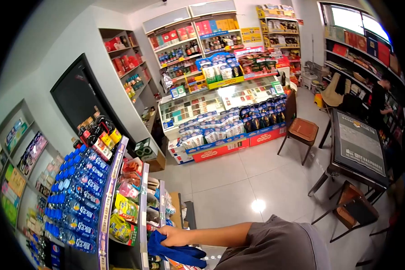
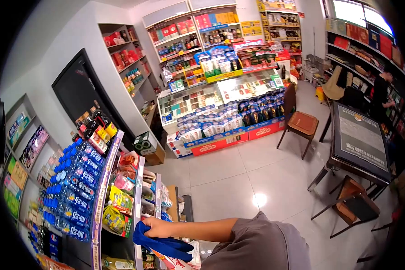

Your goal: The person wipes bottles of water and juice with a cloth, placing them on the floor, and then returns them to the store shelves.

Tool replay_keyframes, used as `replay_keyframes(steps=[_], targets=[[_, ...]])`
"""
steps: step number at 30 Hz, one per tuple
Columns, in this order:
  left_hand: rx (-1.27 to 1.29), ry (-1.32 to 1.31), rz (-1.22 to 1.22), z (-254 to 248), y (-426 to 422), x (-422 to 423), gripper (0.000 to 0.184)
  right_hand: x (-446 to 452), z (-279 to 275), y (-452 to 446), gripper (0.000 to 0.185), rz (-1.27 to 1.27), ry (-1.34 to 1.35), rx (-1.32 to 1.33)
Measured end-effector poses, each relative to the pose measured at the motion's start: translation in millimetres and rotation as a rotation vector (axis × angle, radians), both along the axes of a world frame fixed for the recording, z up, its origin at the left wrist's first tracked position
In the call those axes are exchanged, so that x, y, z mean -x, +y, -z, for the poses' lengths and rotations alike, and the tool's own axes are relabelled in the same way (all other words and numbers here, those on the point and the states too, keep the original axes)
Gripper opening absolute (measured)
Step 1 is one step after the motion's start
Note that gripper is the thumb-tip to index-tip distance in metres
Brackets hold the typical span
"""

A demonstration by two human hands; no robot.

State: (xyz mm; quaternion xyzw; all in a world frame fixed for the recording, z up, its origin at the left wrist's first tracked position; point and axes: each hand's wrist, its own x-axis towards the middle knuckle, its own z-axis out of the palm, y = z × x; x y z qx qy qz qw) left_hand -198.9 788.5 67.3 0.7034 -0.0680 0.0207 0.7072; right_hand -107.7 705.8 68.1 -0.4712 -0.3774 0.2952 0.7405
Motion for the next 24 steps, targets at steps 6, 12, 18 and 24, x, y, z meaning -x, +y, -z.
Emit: replay_keyframes(steps=[6, 12, 18, 24], targets=[[-0.038, 0.022, 0.079, 10.3, -12.0, 6.0, 0.09, 21.1, -20.9, -27.8, 0.028, 0.31, 0.451, -0.292], [-0.087, 0.034, 0.113, 24.6, -11.7, 25.5, 0.088, 12.6, -13.7, -51.5, 0.058, 0.232, 0.535, -0.597], [-0.162, 0.021, 0.114, 50.3, 1.1, 83.3, 0.087, 8.4, -26.4, -61.5, 0.076, 0.032, -0.038, -0.438], [-0.555, -0.09, -0.348, 59.7, -22.5, 144.2, 0.08, 53.9, -49.9, -41.7, 0.049, 0.182, -0.303, -0.144]])
